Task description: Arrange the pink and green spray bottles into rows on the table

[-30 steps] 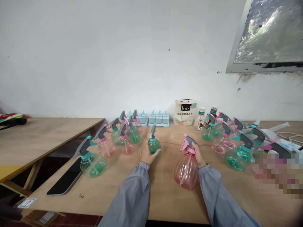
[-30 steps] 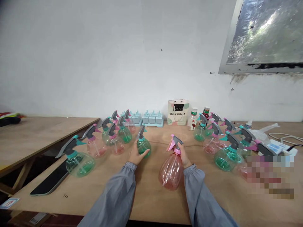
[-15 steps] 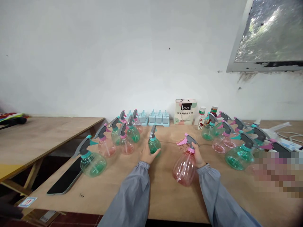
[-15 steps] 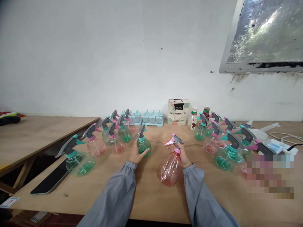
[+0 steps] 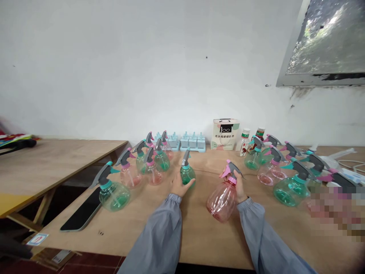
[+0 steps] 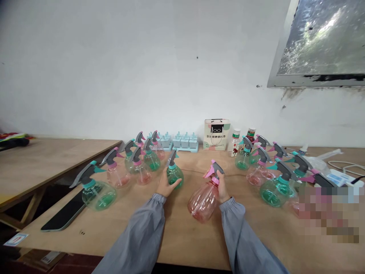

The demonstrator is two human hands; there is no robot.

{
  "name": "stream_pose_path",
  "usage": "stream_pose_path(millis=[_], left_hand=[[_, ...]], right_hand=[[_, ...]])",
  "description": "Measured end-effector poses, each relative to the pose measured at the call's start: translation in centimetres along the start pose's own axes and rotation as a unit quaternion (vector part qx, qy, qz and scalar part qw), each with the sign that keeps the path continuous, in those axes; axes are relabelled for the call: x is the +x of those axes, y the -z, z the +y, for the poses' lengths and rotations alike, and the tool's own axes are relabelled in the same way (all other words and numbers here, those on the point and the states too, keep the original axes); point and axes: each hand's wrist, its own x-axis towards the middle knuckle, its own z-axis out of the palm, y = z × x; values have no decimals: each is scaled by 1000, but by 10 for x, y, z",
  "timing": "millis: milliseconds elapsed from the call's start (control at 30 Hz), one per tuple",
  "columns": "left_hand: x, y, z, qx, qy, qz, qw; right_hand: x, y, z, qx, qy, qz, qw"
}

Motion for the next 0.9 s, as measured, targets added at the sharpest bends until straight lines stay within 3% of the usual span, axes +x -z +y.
stream_pose_path(millis=[200,433,700,900], left_hand=[[0,0,-1,-12,-10,0,1000],[0,1,0,5,-2,-6,1000],[2,0,-2,-6,-21,-3,1000],[2,0,-1,-10,-25,-3,1000]], right_hand=[[-4,-2,-1,-28,-50,-8,998],[-5,0,-1,-35,-13,2,999],[-6,-4,-3,-48,-52,0,997],[-5,-3,-3,-42,-41,-2,998]])
